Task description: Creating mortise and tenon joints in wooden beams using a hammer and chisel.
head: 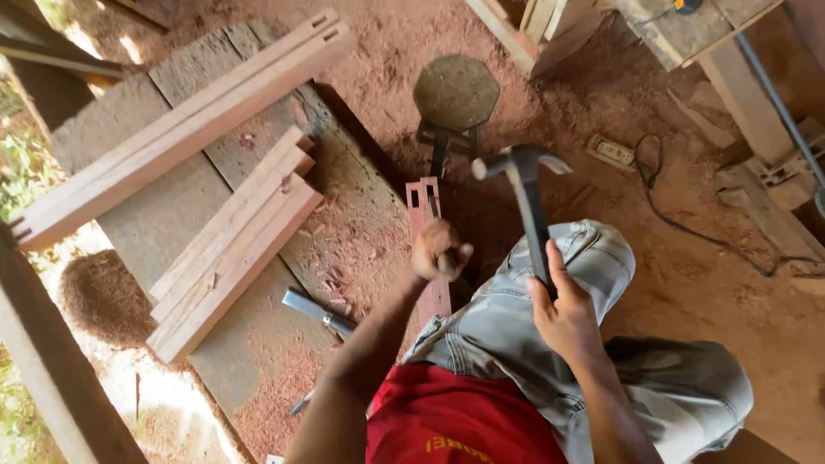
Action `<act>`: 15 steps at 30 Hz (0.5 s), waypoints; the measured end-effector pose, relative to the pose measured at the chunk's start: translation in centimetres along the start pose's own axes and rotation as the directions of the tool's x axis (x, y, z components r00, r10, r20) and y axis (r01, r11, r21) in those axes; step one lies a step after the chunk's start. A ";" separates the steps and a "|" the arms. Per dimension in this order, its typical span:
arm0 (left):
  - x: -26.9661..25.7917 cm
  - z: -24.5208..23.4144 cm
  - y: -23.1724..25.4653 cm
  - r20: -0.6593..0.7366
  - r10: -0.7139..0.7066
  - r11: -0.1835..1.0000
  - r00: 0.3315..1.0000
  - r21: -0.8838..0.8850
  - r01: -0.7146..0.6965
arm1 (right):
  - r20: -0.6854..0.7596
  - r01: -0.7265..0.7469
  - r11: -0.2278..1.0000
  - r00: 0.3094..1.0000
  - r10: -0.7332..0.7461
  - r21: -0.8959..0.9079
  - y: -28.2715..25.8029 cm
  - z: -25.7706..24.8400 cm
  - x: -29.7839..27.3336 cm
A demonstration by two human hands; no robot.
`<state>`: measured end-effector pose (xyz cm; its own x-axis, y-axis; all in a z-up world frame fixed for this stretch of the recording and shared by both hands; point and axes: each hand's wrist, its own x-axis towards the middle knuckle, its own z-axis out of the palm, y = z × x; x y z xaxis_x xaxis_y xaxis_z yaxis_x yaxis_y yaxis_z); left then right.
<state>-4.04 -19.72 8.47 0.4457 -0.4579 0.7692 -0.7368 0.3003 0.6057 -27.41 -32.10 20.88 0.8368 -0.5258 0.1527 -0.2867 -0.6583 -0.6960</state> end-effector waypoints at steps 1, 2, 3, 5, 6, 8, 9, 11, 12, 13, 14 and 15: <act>-1.2 0.6 -2.0 -0.002 0.081 0.993 0.997 0.086 -0.081 | 0.001 -0.030 0.999 1.000 0.030 0.028 0.4 0.0 -0.4; -1.9 0.9 -4.3 0.007 0.173 0.969 0.985 0.177 -0.171 | -0.004 -0.051 0.997 0.999 0.051 0.062 0.7 0.2 -0.3; 0.6 0.5 -6.5 0.006 0.167 0.970 0.986 0.179 -0.165 | 0.002 -0.053 0.997 0.999 0.053 0.063 0.7 0.3 -0.3; 6.2 -0.2 -11.3 -0.064 0.402 0.747 0.913 0.599 -0.287 | -0.038 -0.036 0.993 0.998 0.040 0.110 0.8 0.5 0.1; 8.7 -0.2 -12.4 -0.067 0.399 0.750 0.914 0.598 -0.283 | -0.036 -0.038 0.994 0.998 0.042 0.105 1.0 0.5 -0.1; 13.8 -0.5 -14.7 -0.178 -0.793 0.608 0.582 -0.187 0.771 | -0.039 -0.062 0.994 0.997 0.066 0.089 1.2 0.7 -0.2; 14.6 -0.3 -13.9 -0.182 -0.793 0.608 0.581 -0.191 0.770 | -0.036 -0.058 0.995 0.997 0.061 0.086 1.2 0.6 -0.3; 15.9 0.0 -12.0 -0.089 -0.832 0.534 0.548 -0.399 0.745 | -0.048 -0.076 0.994 0.996 0.080 0.077 1.3 0.4 -0.8; 14.4 -0.5 -10.8 -0.096 -0.832 0.535 0.547 -0.398 0.745 | -0.044 -0.073 0.994 0.996 0.077 0.079 1.4 0.4 -1.0; 13.0 -0.9 -9.6 -0.202 -0.731 0.683 0.652 -0.215 0.698 | -0.056 -0.055 0.996 0.997 0.058 0.068 1.6 0.5 -1.1; 11.6 -1.3 -8.4 -0.282 -0.601 0.782 0.748 -0.014 0.624 | -0.069 -0.036 0.998 0.997 0.040 0.053 1.8 0.5 -1.3; 10.8 -1.3 -8.1 -0.286 -0.601 0.781 0.746 -0.013 0.624 | -0.066 -0.033 0.998 0.997 0.036 0.053 1.8 0.4 -0.9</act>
